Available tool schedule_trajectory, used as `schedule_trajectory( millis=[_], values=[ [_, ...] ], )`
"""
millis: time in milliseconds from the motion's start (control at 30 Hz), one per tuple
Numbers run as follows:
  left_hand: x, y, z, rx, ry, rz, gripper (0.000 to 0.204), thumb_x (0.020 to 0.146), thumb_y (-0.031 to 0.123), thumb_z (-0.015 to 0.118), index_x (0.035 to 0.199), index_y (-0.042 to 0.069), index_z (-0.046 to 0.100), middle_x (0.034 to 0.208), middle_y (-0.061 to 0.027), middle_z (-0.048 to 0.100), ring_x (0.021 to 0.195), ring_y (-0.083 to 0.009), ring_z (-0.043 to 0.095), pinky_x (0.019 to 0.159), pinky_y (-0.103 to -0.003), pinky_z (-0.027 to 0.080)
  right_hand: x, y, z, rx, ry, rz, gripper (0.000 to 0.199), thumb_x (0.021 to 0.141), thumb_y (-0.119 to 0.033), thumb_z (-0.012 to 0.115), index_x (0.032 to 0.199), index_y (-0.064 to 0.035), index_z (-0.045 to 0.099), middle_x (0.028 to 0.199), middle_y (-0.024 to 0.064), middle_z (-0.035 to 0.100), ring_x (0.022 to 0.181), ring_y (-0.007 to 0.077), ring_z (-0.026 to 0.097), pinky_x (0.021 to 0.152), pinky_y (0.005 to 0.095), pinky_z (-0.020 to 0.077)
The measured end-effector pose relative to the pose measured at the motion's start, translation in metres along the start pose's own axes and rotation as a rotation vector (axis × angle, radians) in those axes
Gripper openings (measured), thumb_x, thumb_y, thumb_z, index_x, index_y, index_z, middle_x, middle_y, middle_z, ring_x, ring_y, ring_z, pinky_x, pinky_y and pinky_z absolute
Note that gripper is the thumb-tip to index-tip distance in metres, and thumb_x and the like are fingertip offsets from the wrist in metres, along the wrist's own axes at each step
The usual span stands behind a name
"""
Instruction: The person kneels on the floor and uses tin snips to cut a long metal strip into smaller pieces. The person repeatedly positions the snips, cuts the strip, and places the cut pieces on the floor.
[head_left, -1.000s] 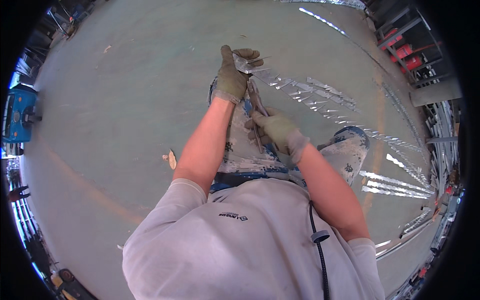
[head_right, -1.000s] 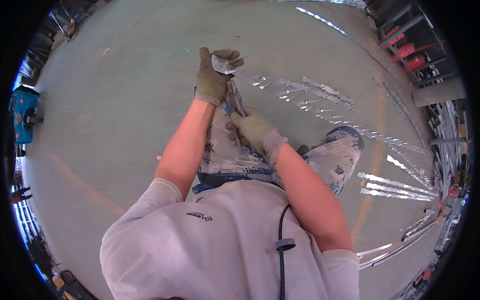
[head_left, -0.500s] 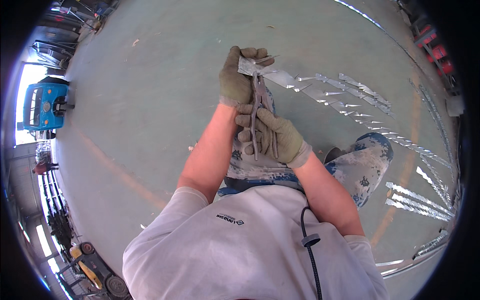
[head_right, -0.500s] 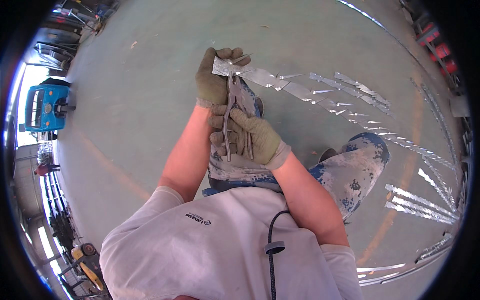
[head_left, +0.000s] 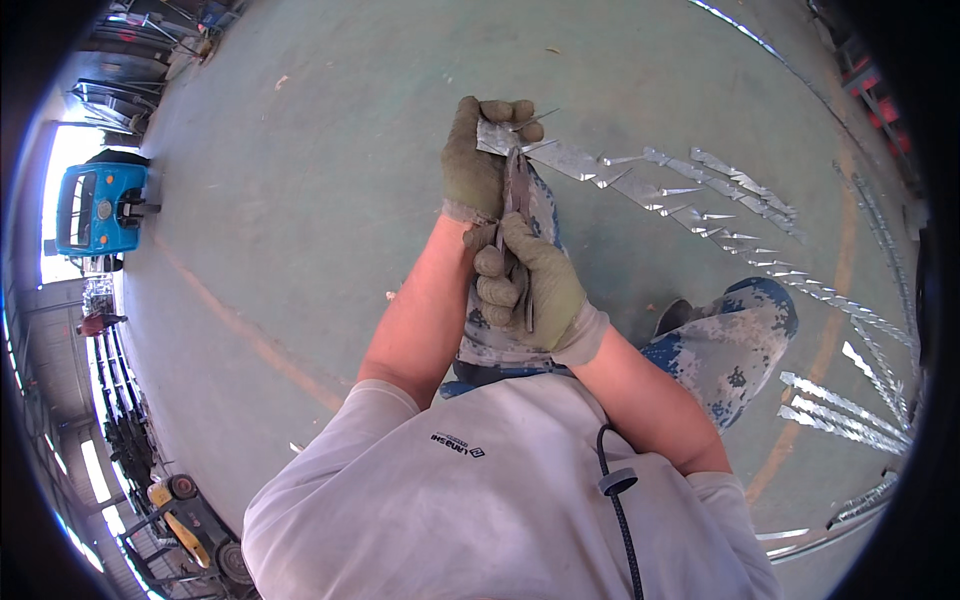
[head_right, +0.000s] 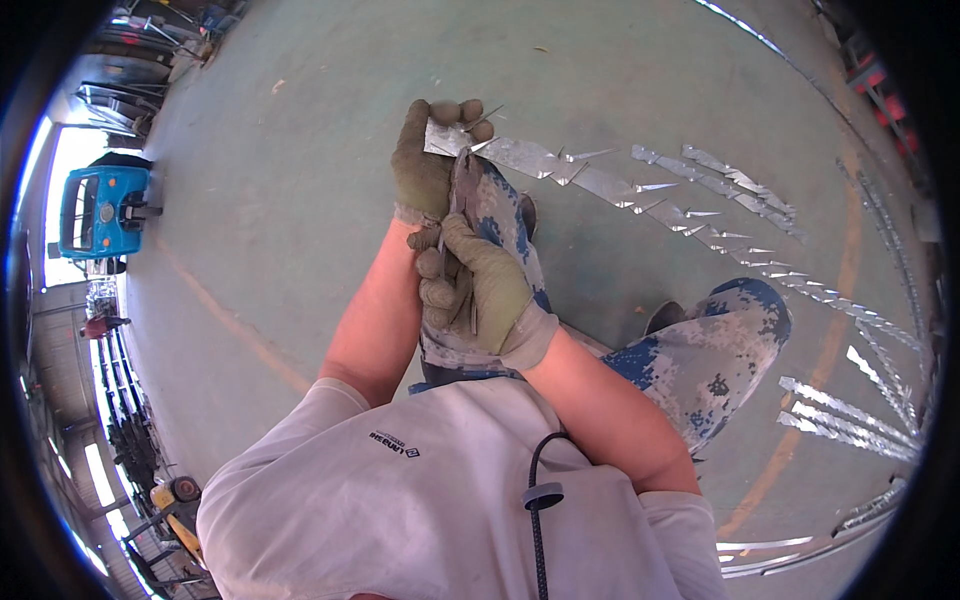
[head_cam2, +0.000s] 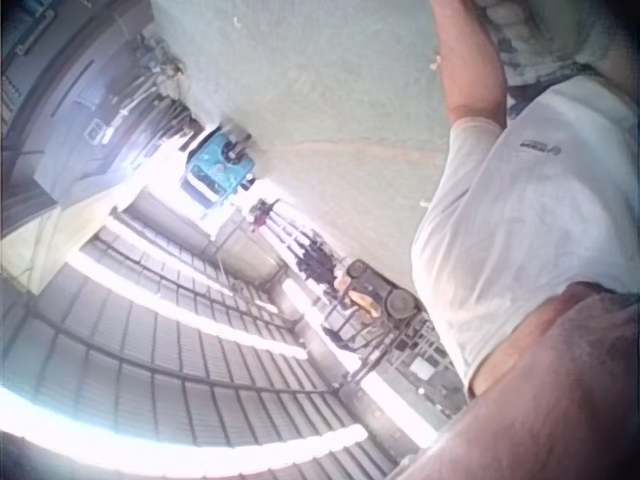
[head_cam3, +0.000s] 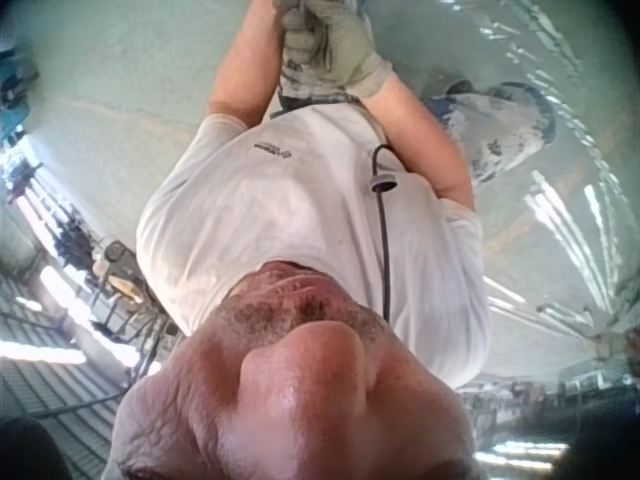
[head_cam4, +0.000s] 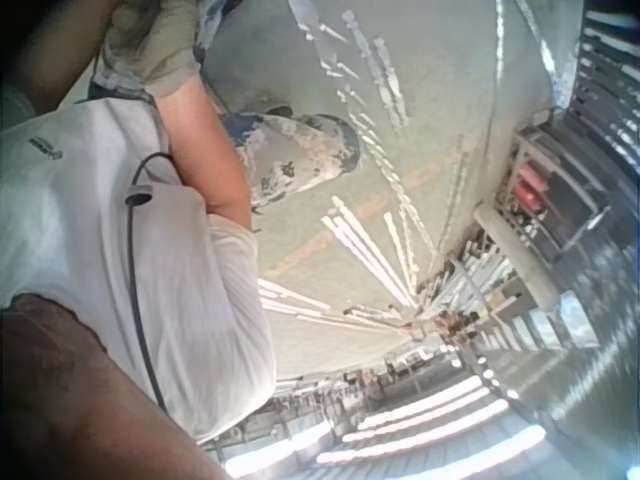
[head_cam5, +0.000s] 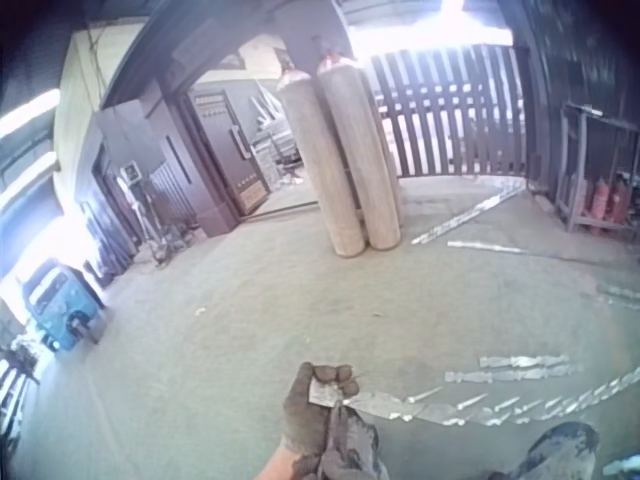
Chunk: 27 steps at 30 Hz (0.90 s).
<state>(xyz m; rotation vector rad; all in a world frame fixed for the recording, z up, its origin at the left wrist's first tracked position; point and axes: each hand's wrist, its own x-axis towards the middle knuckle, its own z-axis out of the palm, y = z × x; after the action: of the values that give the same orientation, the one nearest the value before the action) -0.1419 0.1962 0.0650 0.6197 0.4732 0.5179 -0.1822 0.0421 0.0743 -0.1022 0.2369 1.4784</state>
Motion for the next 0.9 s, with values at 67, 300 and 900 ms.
schedule_trajectory(
  millis=[67,300,900],
  values=[
    [0.006,-0.001,-0.01,-0.032,-0.025,0.013,0.04,0.11,0.037,0.048,0.094,0.004,0.064,0.107,-0.0213,0.071,0.092,-0.0353,0.069,0.083,-0.046,0.057,0.002,0.001,0.01,-0.044,0.091,-0.021,0.036,0.111,-0.048,0.049,0.11,-0.0137,0.062,0.081,-0.003,0.066,0.059,0.0126,0.057,0.055,0.0295,0.0468],
    [0.013,-0.008,-0.023,-0.133,-0.06,0.038,0.044,0.111,0.04,0.045,0.084,0.007,0.059,0.098,-0.0214,0.073,0.073,-0.0292,0.067,0.071,-0.041,0.056,0.016,0.013,0.05,-0.33,0.562,-0.112,0.03,0.111,-0.04,0.055,0.105,-0.0103,0.06,0.082,0.0024,0.064,0.056,0.0152,0.055,0.05,0.0323,0.0458],
    [0.016,-0.016,-0.008,0.12,-0.034,-0.012,0.038,0.106,0.039,0.056,0.101,0.002,0.065,0.106,-0.0148,0.071,0.083,-0.0232,0.064,0.079,-0.037,0.053,0.02,0.0,0.068,-0.504,0.628,-0.109,0.026,0.112,-0.035,0.048,0.113,-0.0117,0.059,0.099,0.0074,0.072,0.085,0.021,0.071,0.072,0.0416,0.0594]
  ],
)
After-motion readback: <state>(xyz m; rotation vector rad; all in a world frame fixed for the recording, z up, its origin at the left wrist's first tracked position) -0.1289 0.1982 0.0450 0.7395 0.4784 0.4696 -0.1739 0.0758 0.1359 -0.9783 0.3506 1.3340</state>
